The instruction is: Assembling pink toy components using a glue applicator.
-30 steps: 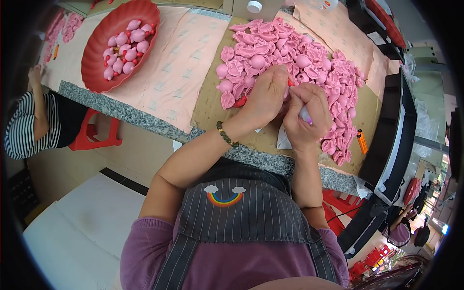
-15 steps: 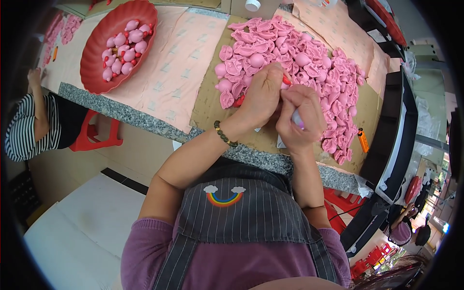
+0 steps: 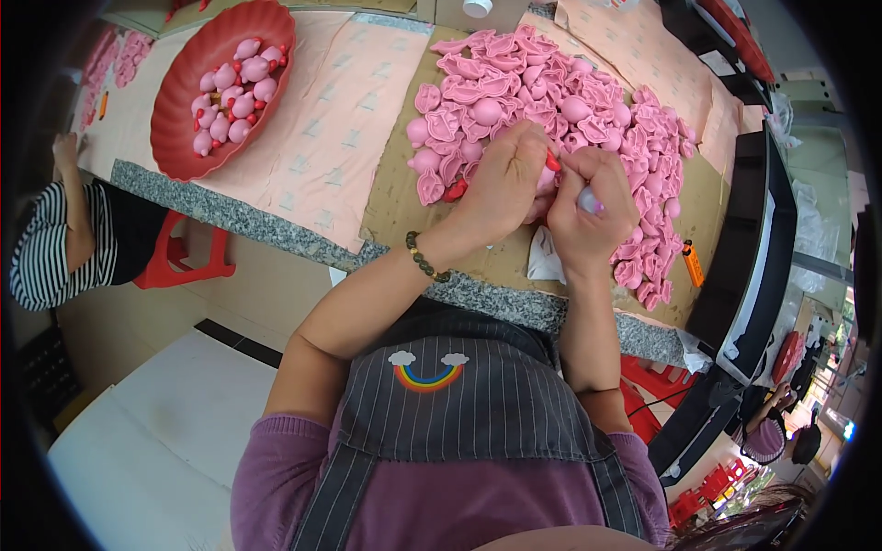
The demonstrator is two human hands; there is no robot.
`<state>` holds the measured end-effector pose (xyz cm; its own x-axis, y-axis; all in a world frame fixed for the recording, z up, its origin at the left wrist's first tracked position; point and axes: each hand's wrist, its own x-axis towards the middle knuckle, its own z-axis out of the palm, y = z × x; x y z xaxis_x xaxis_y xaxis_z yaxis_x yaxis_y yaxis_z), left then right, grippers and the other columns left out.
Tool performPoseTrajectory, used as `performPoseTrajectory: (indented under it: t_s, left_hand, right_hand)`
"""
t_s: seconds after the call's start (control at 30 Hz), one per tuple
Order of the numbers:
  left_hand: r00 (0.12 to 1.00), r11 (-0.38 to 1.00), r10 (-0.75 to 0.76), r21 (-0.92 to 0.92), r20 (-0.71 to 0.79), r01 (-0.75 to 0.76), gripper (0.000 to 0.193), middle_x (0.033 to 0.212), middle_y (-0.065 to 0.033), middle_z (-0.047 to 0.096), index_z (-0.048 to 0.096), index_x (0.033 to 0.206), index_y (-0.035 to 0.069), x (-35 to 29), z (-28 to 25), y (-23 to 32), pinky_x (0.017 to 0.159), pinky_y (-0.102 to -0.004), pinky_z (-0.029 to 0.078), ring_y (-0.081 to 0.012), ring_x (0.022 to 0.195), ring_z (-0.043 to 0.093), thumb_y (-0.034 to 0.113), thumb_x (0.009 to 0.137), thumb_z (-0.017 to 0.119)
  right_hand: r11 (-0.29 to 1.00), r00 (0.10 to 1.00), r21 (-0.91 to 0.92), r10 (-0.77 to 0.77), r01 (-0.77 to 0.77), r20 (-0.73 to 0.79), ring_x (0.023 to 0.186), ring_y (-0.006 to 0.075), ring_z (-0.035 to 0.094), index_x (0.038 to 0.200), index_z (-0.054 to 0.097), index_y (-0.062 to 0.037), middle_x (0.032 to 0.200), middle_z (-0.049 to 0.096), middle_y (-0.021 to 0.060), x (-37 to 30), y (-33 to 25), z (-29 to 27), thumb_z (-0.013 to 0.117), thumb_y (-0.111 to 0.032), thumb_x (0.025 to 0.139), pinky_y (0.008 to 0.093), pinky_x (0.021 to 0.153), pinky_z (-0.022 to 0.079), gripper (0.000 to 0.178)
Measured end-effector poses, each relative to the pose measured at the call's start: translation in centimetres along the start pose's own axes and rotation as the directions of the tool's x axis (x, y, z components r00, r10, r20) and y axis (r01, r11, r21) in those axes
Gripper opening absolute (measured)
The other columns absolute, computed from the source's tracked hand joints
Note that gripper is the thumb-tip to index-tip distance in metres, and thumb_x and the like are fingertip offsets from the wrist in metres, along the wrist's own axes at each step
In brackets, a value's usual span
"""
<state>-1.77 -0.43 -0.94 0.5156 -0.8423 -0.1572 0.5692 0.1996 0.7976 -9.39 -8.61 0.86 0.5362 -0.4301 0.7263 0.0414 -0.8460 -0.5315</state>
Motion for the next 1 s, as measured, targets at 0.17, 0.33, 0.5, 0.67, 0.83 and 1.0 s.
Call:
performPoseTrajectory:
  t_s: [0.17, 0.33, 0.5, 0.67, 0.83, 1.0]
  left_hand:
    - [0.999, 0.984, -0.001, -0.181, -0.035, -0.006, 0.030, 0.058, 0.0023, 0.037, 0.043, 0.079, 0.010, -0.1, 0.4, 0.3, 0.035, -0.0199, 0.024, -0.0050, 0.044, 0.030, 0.031, 0.096, 0.033]
    - [0.998, 0.940, -0.048, -0.337, 0.031, 0.056, 0.027, 0.055, 0.0035, 0.035, 0.046, 0.085, 0.010, -0.1, 0.2, 0.4, 0.034, -0.0191, 0.021, -0.0053, 0.041, 0.028, 0.032, 0.096, 0.036]
    - [0.998, 0.978, 0.007, -0.208, -0.066, -0.020, 0.026, 0.058, 0.0026, 0.038, 0.046, 0.082, 0.009, -0.1, 0.3, 0.0, 0.037, -0.0191, 0.024, -0.0056, 0.044, 0.030, 0.028, 0.096, 0.036]
    - [0.931, 0.943, 0.325, 0.126, -0.163, -0.307, 0.025, 0.065, 0.0027, 0.041, 0.048, 0.080, 0.008, 1.3, 0.0, -2.2, 0.046, -0.0199, 0.029, -0.0042, 0.054, 0.034, 0.024, 0.095, 0.036]
    - [0.976, 0.982, 0.179, 0.085, -0.121, -0.170, 0.024, 0.070, 0.0020, 0.044, 0.048, 0.080, 0.007, 0.6, 0.0, -1.6, 0.052, -0.0205, 0.032, -0.0045, 0.060, 0.036, 0.022, 0.095, 0.037]
    - [0.937, 0.942, 0.327, 0.124, -0.124, -0.313, 0.023, 0.070, 0.0013, 0.045, 0.048, 0.081, 0.007, 1.3, -0.5, -2.5, 0.051, -0.0208, 0.034, -0.0049, 0.060, 0.038, 0.023, 0.095, 0.039]
  right_hand:
    - [1.000, 0.998, 0.026, -0.009, 0.010, -0.069, 0.065, 0.0237, 0.060, 0.075, 0.061, 0.0030, 0.074, 0.060, 0.0145, -0.4, -0.6, 0.4, 0.059, 0.014, 0.066, 0.0283, 0.057, 0.048, 0.015]
    - [0.983, 0.994, 0.163, 0.092, -0.080, -0.063, 0.070, 0.0195, 0.058, 0.077, 0.061, 0.0051, 0.074, 0.060, 0.0123, -0.1, -1.0, -0.2, 0.059, 0.014, 0.070, 0.0278, 0.065, 0.047, 0.012]
    - [0.995, 0.999, 0.091, -0.031, 0.030, 0.012, 0.070, 0.0224, 0.060, 0.077, 0.061, 0.0047, 0.074, 0.059, 0.0142, 0.0, -1.5, -0.2, 0.059, 0.015, 0.068, 0.0286, 0.062, 0.048, 0.014]
    - [0.983, 0.980, -0.003, -0.181, 0.182, 0.079, 0.068, 0.0243, 0.060, 0.078, 0.061, 0.0045, 0.075, 0.059, 0.0155, -0.1, -1.4, -0.4, 0.058, 0.017, 0.064, 0.0290, 0.060, 0.049, 0.018]
    - [0.990, 0.989, -0.005, -0.140, 0.140, 0.045, 0.067, 0.0245, 0.060, 0.078, 0.060, 0.0047, 0.074, 0.059, 0.0149, -0.1, -1.0, -0.2, 0.058, 0.018, 0.063, 0.0295, 0.060, 0.050, 0.020]
    - [0.982, 0.982, 0.055, -0.182, 0.179, 0.050, 0.066, 0.0241, 0.060, 0.076, 0.060, 0.0047, 0.074, 0.060, 0.0155, -0.3, -1.6, 0.0, 0.057, 0.018, 0.063, 0.0293, 0.060, 0.050, 0.019]
